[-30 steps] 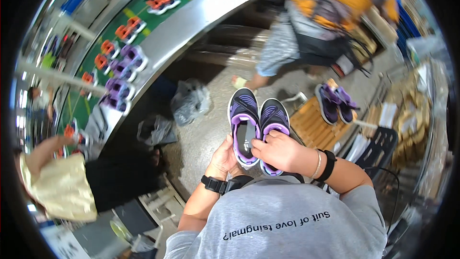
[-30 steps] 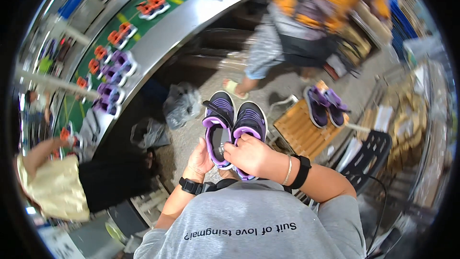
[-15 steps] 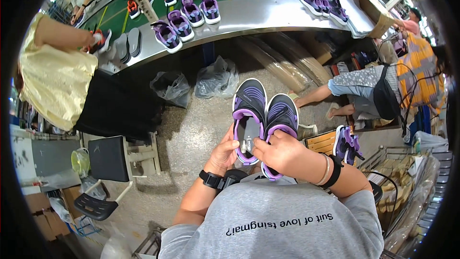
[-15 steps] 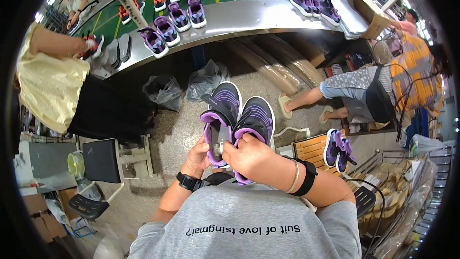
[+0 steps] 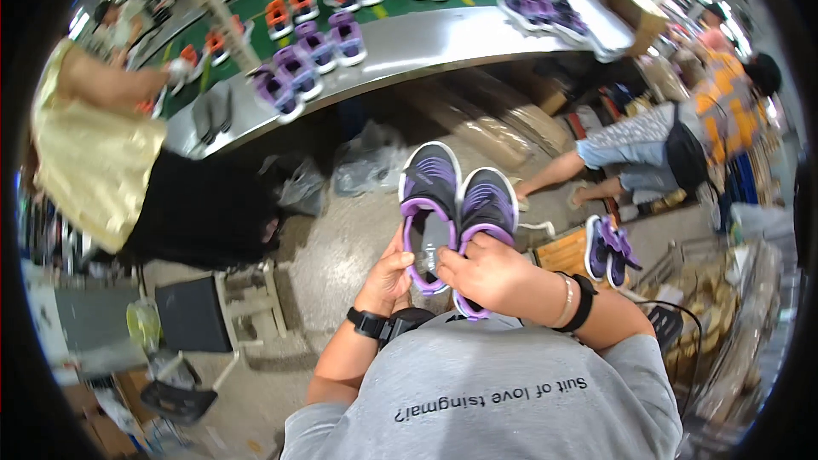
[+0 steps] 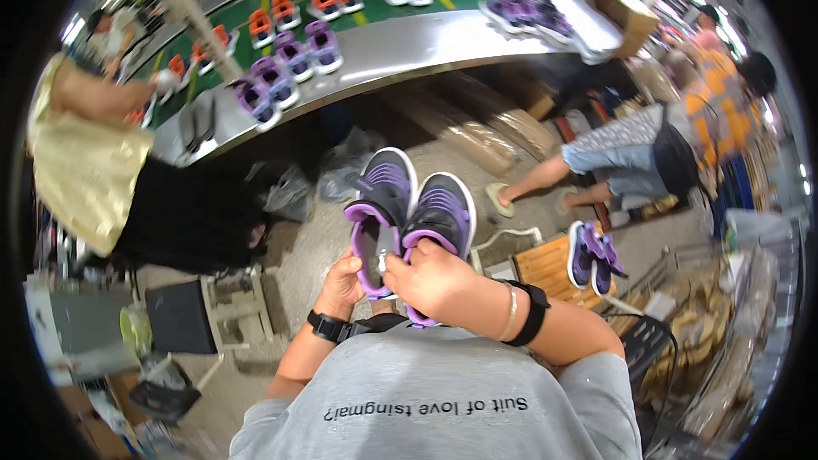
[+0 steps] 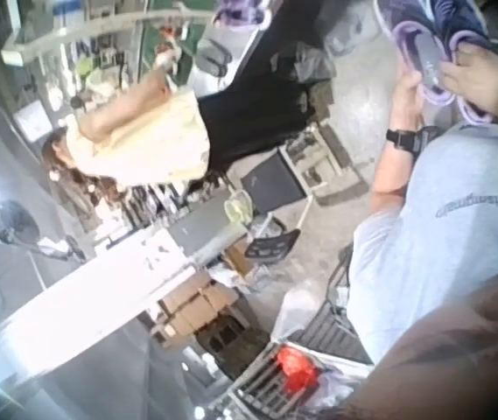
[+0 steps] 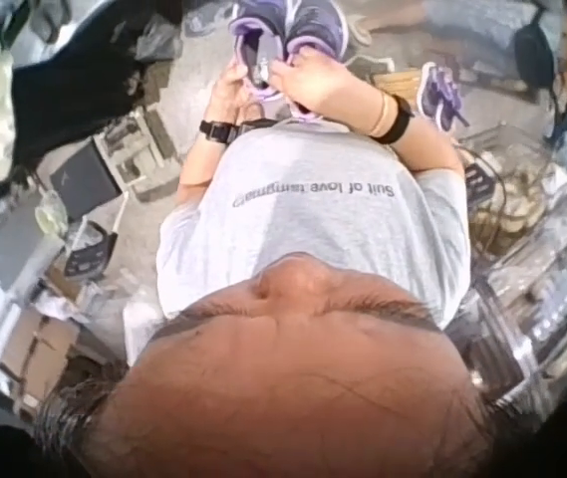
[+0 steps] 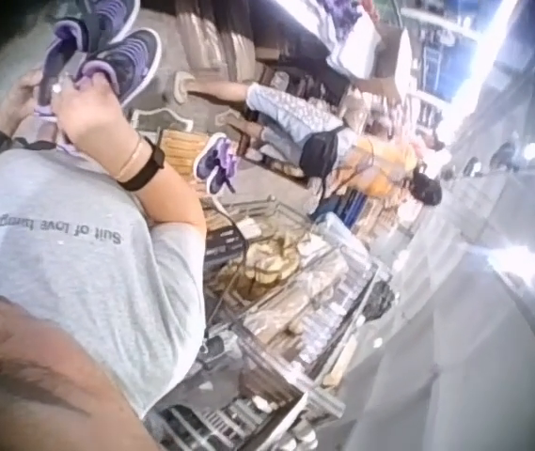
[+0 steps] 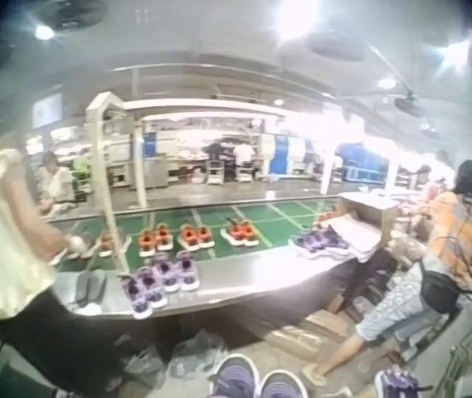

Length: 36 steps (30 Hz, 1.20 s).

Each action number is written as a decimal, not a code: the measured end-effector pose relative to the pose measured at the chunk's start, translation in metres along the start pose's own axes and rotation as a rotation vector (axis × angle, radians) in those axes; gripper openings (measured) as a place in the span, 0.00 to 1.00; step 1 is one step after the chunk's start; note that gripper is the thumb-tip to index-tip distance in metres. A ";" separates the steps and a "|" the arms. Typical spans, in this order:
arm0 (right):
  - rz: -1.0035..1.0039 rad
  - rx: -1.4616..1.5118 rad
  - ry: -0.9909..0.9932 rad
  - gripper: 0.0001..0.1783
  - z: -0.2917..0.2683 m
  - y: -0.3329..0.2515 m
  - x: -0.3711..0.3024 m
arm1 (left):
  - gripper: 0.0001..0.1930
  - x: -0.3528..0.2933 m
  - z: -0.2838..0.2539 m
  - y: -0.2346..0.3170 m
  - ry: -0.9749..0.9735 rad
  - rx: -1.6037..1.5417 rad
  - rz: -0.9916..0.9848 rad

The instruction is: Inspecting shoes on a conveyor belt, checking insoles, and recording data in a footwear manufacturing facility.

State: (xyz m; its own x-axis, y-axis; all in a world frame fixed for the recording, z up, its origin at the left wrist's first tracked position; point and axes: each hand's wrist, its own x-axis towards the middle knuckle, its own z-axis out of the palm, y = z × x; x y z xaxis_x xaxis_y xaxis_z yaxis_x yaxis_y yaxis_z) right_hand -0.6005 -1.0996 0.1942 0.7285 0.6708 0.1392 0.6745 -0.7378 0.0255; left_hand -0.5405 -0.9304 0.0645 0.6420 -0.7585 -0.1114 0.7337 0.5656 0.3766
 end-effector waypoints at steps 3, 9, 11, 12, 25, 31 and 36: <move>0.132 0.129 -0.153 0.09 0.019 0.011 -0.025 | 0.40 0.016 0.004 -0.016 0.017 0.117 -0.066; 0.640 0.397 0.096 0.08 0.064 0.000 -0.119 | 0.34 0.051 0.016 -0.054 0.113 0.401 -0.347; 0.966 0.430 0.106 0.10 0.092 -0.007 -0.155 | 0.29 0.061 0.014 -0.064 0.190 0.553 -0.456; 1.082 0.327 0.119 0.10 0.097 -0.009 -0.170 | 0.28 0.065 0.008 -0.070 0.205 0.589 -0.473; 2.091 0.354 0.033 0.15 0.246 0.043 -0.353 | 0.21 0.065 0.027 -0.118 0.473 0.842 -0.770; 1.850 0.113 0.355 0.11 0.168 0.124 -0.391 | 0.21 0.063 0.034 -0.123 0.615 0.918 -0.752; 1.989 0.065 -0.149 0.19 0.203 0.184 -0.445 | 0.18 0.053 0.033 -0.121 0.665 0.930 -0.749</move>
State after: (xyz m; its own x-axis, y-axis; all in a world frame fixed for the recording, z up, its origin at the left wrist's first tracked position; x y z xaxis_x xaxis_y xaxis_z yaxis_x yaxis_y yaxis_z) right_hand -0.7764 -1.5185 -0.0639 0.3249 -0.9343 -0.1467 -0.9457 -0.3191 -0.0624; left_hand -0.6029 -1.0500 0.0433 0.3393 -0.3373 -0.8781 0.7001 -0.5330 0.4752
